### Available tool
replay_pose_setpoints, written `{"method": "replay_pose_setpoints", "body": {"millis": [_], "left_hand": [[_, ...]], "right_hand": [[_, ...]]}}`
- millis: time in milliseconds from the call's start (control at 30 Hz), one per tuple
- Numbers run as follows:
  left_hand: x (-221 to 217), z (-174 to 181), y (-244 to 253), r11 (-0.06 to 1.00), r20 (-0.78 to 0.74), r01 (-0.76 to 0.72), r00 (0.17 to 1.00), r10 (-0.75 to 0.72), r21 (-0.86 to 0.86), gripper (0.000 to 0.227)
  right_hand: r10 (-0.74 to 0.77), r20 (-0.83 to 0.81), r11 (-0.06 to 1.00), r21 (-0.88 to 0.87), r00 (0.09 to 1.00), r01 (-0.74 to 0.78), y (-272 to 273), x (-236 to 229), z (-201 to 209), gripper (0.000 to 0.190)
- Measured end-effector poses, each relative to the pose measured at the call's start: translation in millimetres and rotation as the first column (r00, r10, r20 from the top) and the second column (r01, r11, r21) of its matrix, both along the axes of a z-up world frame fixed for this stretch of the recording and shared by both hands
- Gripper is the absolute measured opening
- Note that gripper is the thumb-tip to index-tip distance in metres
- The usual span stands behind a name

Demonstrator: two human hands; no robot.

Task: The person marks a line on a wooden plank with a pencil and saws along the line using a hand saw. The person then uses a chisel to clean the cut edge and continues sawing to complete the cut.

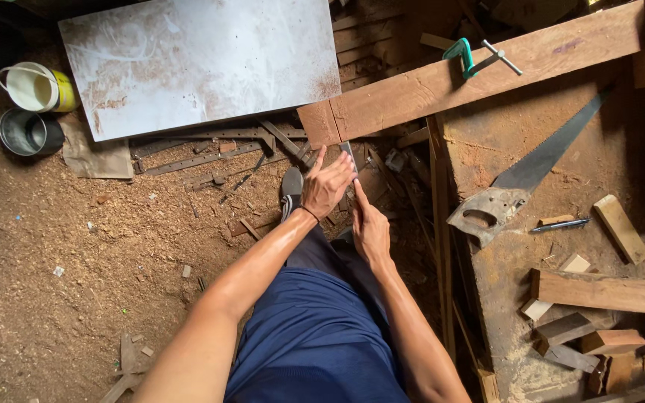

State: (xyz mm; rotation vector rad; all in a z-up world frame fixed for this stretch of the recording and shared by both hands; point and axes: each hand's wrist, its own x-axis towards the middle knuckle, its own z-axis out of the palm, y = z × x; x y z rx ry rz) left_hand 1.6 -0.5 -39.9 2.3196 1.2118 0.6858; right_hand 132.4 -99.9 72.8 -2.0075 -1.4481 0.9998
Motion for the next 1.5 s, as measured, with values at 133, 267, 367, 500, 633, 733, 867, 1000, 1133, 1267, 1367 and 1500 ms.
{"method": "replay_pose_setpoints", "body": {"millis": [133, 267, 367, 500, 633, 733, 867, 1000, 1133, 1267, 1367, 1500], "left_hand": [[7, 14, -15, 0.999, 0.022, -0.043, 0.999, 0.043, -0.024, 0.021], [5, 29, -11, 0.998, 0.02, -0.069, 0.997, 0.069, 0.003, 0.022], [6, 31, -7, 0.996, -0.002, -0.088, 0.996, 0.088, 0.008, 0.018], [5, 19, -4, 0.996, 0.05, -0.087, 0.995, 0.088, -0.024, 0.023], [3, 4, 25, 0.994, 0.043, -0.101, 0.994, 0.103, -0.039, 0.023], [5, 9, 13, 0.998, -0.008, -0.06, 0.998, 0.059, -0.027, 0.019], [6, 26, -12, 0.991, 0.056, -0.099, 0.993, 0.104, -0.095, 0.025], [5, 28, 11, 0.992, 0.028, -0.083, 0.996, 0.086, -0.092, 0.024], [8, 26, 6, 0.996, 0.01, -0.07, 0.997, 0.071, -0.05, 0.023], [6, 25, -2, 0.997, 0.03, -0.08, 0.996, 0.08, -0.004, 0.019], [6, 21, -1, 0.997, 0.032, -0.075, 0.997, 0.075, -0.018, 0.02], [7, 13, 2, 0.995, 0.062, -0.096, 0.993, 0.098, -0.04, 0.021]], "right_hand": [[0.044, -0.01, 0.995, 0.087, 0.999, -0.043, -5, 7, -3, 0.061], [0.052, 0.007, 0.995, 0.082, 0.999, -0.052, -2, 6, -1, 0.061], [0.047, 0.029, 0.999, 0.02, 0.998, -0.047, 5, 8, 1, 0.058], [0.039, -0.017, 0.997, 0.063, 0.999, -0.038, 12, 4, 2, 0.06], [0.058, 0.032, 0.996, 0.07, 0.998, -0.06, 33, 0, -2, 0.058], [0.052, 0.013, 0.998, 0.039, 0.999, -0.052, 31, 3, 9, 0.058], [0.034, -0.031, 0.999, 0.005, 0.999, -0.034, 15, 5, 20, 0.059], [0.031, -0.014, 0.993, 0.111, 0.999, -0.029, 12, -3, 11, 0.057], [0.022, -0.018, 0.996, 0.082, 1.0, -0.021, 3, -3, 4, 0.059], [0.025, 0.029, 0.997, 0.075, 0.999, -0.027, 1, 0, -2, 0.056], [0.014, 0.015, 1.0, 0.022, 1.0, -0.014, 1, 1, -1, 0.054], [0.033, 0.041, 0.999, 0.034, 0.999, -0.034, 8, 0, 3, 0.055]]}}
